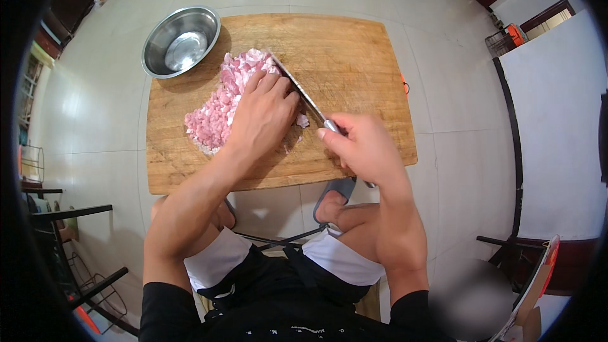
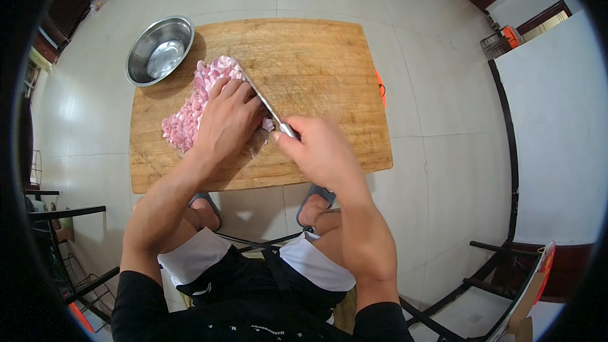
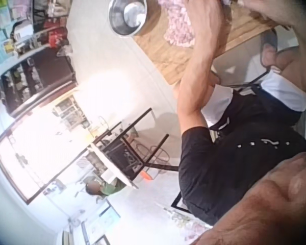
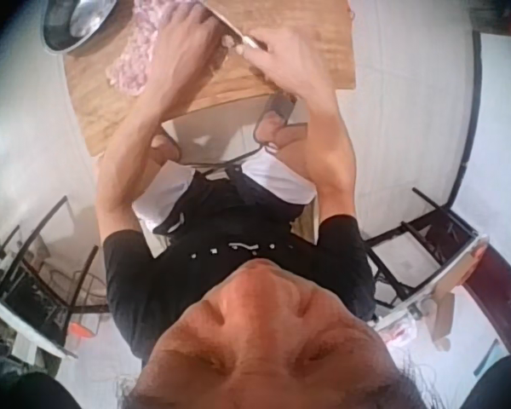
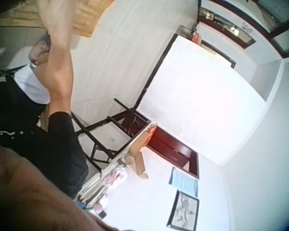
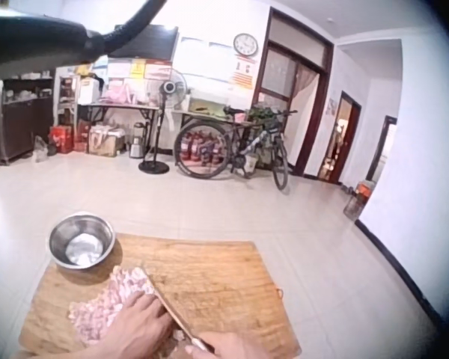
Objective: The person uses a cleaver to repeatedly chop raw meat on a wooden cutting board, gathering and repositioning the pieces to achieve a finer mince. The chopped meat remains on the board during the clip.
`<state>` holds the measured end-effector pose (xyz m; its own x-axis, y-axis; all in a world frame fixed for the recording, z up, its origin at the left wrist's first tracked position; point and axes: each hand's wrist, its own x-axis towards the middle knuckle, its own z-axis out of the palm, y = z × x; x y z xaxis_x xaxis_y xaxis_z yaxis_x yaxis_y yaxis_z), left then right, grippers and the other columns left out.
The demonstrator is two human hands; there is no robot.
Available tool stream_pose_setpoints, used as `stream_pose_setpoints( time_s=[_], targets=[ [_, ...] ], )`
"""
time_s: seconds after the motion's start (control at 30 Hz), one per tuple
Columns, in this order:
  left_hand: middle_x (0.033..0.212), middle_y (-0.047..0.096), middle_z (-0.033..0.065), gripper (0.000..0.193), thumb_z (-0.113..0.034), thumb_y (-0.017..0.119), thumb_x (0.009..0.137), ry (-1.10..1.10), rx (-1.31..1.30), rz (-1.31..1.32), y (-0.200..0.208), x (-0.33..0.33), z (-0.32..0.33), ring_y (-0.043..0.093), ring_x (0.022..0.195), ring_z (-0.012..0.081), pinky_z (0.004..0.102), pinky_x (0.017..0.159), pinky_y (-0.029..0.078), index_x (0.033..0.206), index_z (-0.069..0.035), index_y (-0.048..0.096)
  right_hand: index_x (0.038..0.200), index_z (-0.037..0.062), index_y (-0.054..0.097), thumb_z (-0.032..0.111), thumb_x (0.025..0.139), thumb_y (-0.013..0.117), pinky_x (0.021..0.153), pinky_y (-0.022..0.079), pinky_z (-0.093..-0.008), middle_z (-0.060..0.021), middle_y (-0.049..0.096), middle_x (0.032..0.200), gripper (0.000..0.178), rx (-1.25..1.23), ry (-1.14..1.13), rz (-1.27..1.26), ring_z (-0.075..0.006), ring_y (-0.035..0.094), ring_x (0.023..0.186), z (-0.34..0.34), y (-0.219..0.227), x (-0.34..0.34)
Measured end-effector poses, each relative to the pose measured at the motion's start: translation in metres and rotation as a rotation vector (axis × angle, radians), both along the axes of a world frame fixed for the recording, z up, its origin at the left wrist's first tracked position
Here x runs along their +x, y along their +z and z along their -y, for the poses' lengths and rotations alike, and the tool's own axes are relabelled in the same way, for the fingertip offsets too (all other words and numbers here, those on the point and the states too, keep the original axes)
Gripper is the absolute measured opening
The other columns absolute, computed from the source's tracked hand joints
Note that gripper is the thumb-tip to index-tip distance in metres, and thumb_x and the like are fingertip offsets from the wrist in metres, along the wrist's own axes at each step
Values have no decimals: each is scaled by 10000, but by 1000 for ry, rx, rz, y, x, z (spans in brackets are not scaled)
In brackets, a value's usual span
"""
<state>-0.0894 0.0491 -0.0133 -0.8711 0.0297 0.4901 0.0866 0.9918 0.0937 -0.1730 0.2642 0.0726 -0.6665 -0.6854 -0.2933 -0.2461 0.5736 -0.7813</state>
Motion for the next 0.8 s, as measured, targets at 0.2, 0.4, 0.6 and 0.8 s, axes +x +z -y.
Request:
stream_pose_setpoints(
  time_s=[0.2, 0.4, 0.6, 0.8],
  targets=[
    [1092, 732, 103, 196, -186, 778, 937, -31, 190, -5, 4, -10, 5, 684, 1162, 322, 513, 1198, 456, 1095, -68, 768, 1033, -19, 753, 212, 1100, 734, 527, 470, -277, 27, 630, 739, 241, -258, -251, 168, -50, 570, 575, -23, -11, -7],
    [1029, 715, 90, 213, -250, 823, 927, 4, 110, 22, 23, 2, -14, 677, 1166, 310, 543, 1242, 426, 1051, -82, 783, 1106, -21, 781, 202, 1107, 728, 533, 476, -275, 28, 633, 764, 229, -273, -299, 160, -52, 565, 579, -40, -22, -7],
    [1035, 724, 51, 126, -225, 842, 919, 26, -5, 46, 10, -12, -7, 672, 1134, 279, 502, 1148, 466, 952, -113, 793, 1258, -46, 776, 211, 1110, 722, 539, 481, -277, 18, 636, 768, 302, -313, -292, 264, -60, 575, 579, -42, -29, 4],
    [1024, 756, 56, 162, -254, 837, 939, 62, 75, 53, 3, -25, -5, 687, 1129, 281, 498, 1161, 466, 1029, -121, 823, 1255, -56, 748, 225, 1112, 705, 550, 495, -295, 0, 645, 772, 318, -290, -286, 288, -74, 602, 580, -38, -33, -1]
  ],
)
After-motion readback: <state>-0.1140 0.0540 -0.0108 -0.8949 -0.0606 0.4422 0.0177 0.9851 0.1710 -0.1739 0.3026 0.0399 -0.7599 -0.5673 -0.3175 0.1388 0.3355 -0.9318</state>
